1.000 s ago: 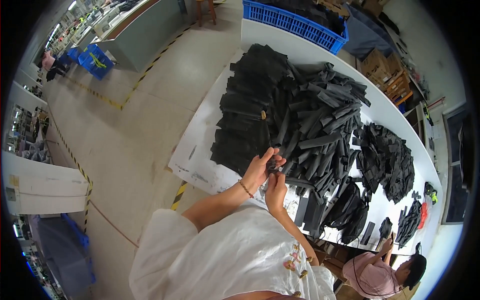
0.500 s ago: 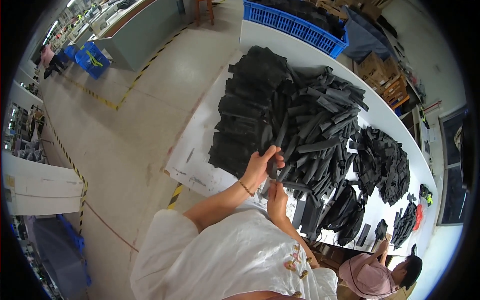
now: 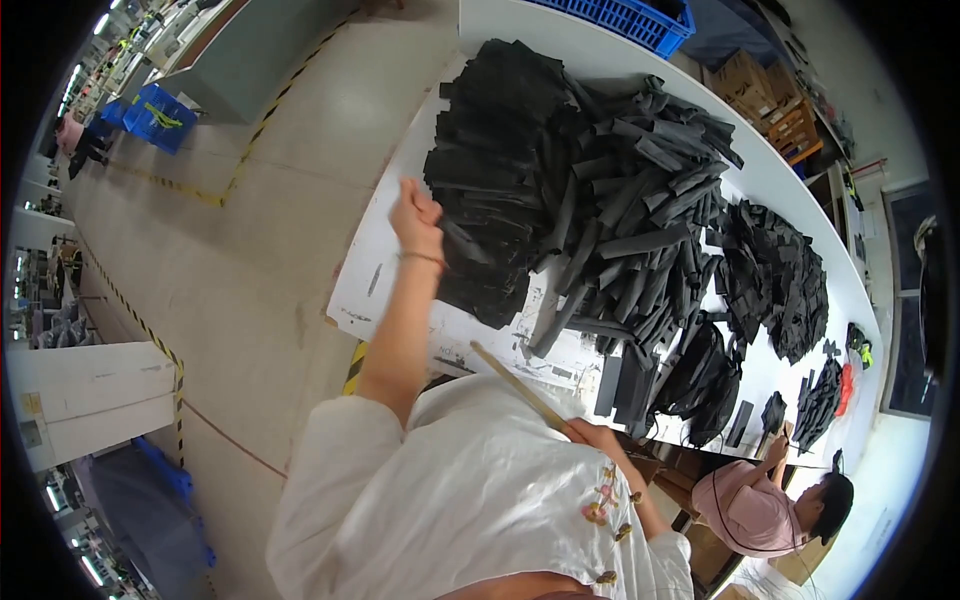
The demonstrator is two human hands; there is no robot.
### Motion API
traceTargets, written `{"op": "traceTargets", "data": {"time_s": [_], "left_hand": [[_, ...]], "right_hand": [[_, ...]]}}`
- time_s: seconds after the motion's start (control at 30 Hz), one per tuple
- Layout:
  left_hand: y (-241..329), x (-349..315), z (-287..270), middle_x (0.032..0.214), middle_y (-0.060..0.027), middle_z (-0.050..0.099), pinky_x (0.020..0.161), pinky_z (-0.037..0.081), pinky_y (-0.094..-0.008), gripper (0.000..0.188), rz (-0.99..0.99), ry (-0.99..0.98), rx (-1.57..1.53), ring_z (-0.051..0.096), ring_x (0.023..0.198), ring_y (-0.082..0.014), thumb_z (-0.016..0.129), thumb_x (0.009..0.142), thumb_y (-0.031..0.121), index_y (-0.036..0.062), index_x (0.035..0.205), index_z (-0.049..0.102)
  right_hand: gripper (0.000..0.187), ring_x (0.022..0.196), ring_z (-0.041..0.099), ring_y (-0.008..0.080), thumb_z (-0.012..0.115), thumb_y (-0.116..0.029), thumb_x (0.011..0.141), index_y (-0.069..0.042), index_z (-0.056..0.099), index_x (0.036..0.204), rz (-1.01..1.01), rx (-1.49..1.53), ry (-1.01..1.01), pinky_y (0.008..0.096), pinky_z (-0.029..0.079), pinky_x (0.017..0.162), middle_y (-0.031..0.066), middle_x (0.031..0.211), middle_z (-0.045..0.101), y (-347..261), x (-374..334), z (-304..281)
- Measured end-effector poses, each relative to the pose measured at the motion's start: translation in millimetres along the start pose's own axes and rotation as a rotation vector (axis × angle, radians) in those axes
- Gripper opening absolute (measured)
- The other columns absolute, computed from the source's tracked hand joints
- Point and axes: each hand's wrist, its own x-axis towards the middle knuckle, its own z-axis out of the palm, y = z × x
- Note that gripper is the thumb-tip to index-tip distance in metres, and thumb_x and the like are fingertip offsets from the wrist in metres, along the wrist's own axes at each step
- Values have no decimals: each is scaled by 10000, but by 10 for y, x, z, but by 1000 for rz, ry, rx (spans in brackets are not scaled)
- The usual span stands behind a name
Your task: Sorting and inspecting charcoal-like black pieces on a white tabletop using a wooden stick for manipulation and counting.
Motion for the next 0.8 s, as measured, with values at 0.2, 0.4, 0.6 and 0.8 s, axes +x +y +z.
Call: {"op": "traceTargets", "data": {"time_s": [0.2, 0.4, 0.6, 0.8], "left_hand": [[-596, -500, 334, 538, 34, 447, 426, 270, -204, 331, -368, 79, -136, 328, 421, -55, 504, 963, 345, 86, 775, 588], [-949, -986, 232, 572, 26, 463, 457, 318, -203, 298, -617, 100, -64, 359, 449, -63, 491, 975, 291, 81, 775, 561], [-909, -935, 119, 597, 22, 477, 464, 342, -215, 282, -543, 215, -104, 397, 473, -76, 500, 971, 285, 82, 783, 550], [-878, -1131, 318, 862, -58, 634, 587, 476, -258, 283, -722, 10, 256, 570, 631, -129, 597, 912, 296, 27, 999, 575]], "right_hand": [[425, 575, 379, 73, 765, -120, 764, -16, 545, 1112, 18, 132, 521, 232, 357, 521, -5, 640, 421, -273, 903, -210], [112, 637, 406, 54, 642, -88, 874, -3, 600, 932, -228, 361, 642, 208, 337, 547, -17, 741, 500, -317, 1659, -10], [129, 630, 425, 41, 650, -94, 867, -15, 581, 942, -154, 435, 486, 202, 334, 532, -16, 720, 513, -487, 1421, 98], [124, 625, 469, 72, 658, -95, 860, 16, 607, 840, -116, 382, 606, 235, 398, 559, 21, 685, 540, -365, 1552, -79]]}}
